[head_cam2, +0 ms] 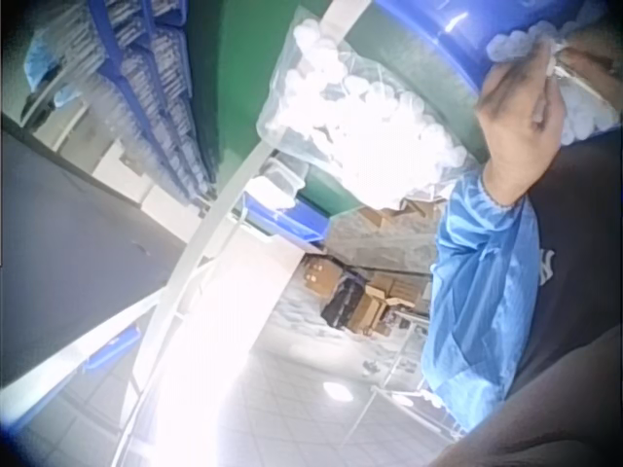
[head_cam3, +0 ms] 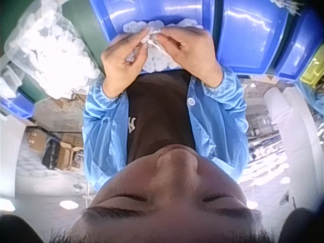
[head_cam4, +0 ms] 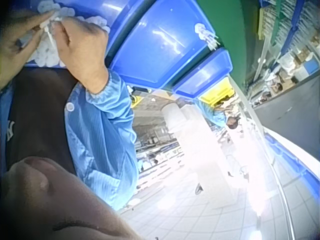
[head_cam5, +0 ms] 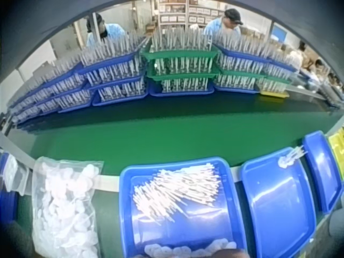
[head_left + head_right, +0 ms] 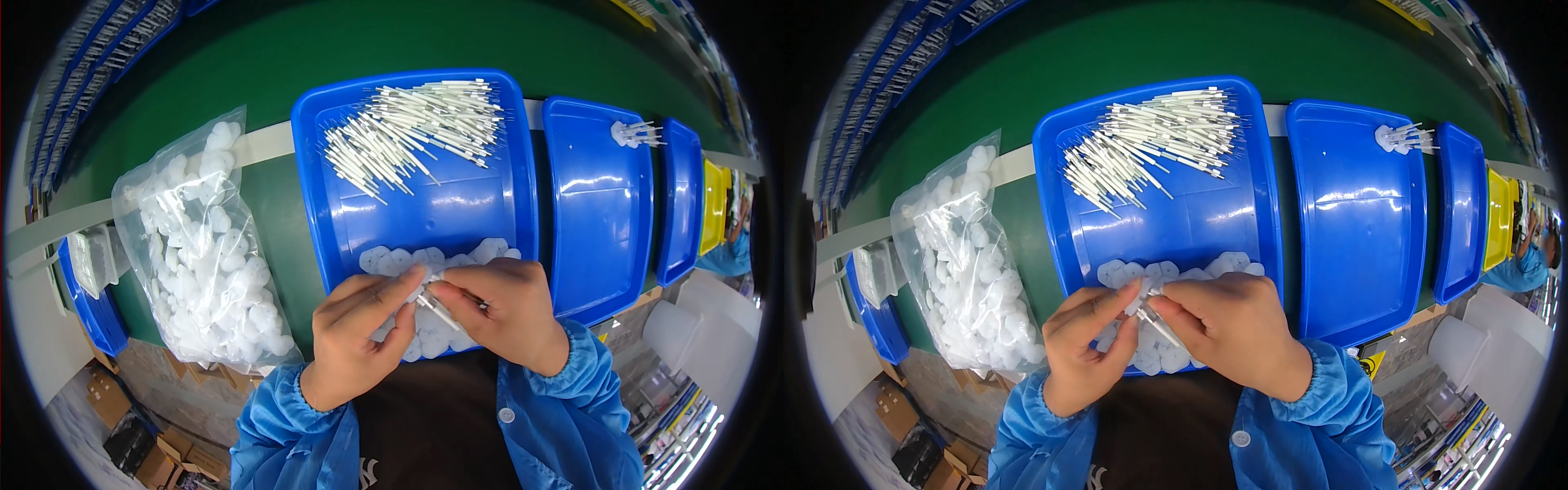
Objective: The person inserts white plastic sticks into white cotton bobbins one by one. They pick up a bobbin and a stick, insert the stick into the bobbin, and place the finished swab into a blue tray. The process is repeated continuously throughout the clip.
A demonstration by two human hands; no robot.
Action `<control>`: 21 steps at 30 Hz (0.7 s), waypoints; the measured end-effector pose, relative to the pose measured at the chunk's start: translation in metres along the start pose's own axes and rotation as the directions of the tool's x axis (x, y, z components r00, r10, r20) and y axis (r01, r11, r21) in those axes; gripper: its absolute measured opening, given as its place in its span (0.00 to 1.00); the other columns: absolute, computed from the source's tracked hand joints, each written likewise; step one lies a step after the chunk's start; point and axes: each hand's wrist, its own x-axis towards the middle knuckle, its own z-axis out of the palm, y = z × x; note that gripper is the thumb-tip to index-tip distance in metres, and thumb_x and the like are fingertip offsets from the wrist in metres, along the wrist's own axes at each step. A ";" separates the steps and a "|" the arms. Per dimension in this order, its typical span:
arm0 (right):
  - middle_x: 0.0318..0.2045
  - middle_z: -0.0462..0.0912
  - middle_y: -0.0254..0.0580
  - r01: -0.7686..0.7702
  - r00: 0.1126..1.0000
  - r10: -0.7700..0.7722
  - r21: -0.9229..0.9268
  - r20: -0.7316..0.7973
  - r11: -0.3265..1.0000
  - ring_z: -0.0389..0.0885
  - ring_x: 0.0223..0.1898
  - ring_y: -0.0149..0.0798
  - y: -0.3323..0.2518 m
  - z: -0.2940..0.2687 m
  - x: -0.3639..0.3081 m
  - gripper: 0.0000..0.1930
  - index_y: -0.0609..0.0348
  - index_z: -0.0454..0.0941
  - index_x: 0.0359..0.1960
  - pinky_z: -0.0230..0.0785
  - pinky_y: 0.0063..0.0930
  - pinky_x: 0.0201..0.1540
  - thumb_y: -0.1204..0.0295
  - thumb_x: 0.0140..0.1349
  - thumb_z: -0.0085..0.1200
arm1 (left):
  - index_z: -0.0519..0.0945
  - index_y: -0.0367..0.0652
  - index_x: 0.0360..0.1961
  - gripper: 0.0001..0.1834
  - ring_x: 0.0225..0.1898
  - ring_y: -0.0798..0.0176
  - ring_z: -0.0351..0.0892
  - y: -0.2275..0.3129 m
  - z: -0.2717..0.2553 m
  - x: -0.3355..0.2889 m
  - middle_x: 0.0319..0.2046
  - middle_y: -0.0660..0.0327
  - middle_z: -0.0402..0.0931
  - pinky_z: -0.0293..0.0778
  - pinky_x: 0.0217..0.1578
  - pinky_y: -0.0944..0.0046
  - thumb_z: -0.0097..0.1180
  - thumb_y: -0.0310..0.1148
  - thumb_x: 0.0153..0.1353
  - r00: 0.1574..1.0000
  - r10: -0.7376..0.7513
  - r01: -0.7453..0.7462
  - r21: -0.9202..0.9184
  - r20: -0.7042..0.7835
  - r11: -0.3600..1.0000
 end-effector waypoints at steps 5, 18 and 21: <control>0.30 0.89 0.42 0.117 0.988 -0.110 0.054 -0.107 0.992 0.88 0.29 0.43 0.010 0.000 -0.005 0.09 0.58 0.92 0.38 0.77 0.33 0.36 0.73 0.58 0.78 | 0.84 0.39 0.65 0.31 0.53 0.58 0.86 0.004 -0.002 0.013 0.58 0.52 0.87 0.83 0.49 0.59 0.75 0.21 0.58 0.988 -0.120 0.147 -0.324 0.101 0.934; 0.37 0.90 0.41 -0.097 0.995 0.095 0.529 0.032 0.843 0.89 0.38 0.30 0.006 -0.011 -0.005 0.16 0.64 0.86 0.50 0.79 0.26 0.42 0.79 0.62 0.74 | 0.87 0.39 0.64 0.33 0.54 0.50 0.88 0.014 0.000 0.017 0.57 0.52 0.85 0.83 0.54 0.56 0.76 0.18 0.53 0.996 0.085 -0.085 -0.159 -0.003 0.984; 0.38 0.90 0.38 -0.159 0.986 0.159 0.639 0.059 0.752 0.89 0.39 0.27 0.009 -0.009 -0.006 0.11 0.64 0.85 0.48 0.78 0.22 0.41 0.80 0.66 0.71 | 0.86 0.36 0.64 0.33 0.58 0.46 0.87 0.017 -0.002 0.017 0.59 0.48 0.86 0.82 0.58 0.54 0.76 0.16 0.53 0.995 0.072 -0.058 -0.185 0.070 0.981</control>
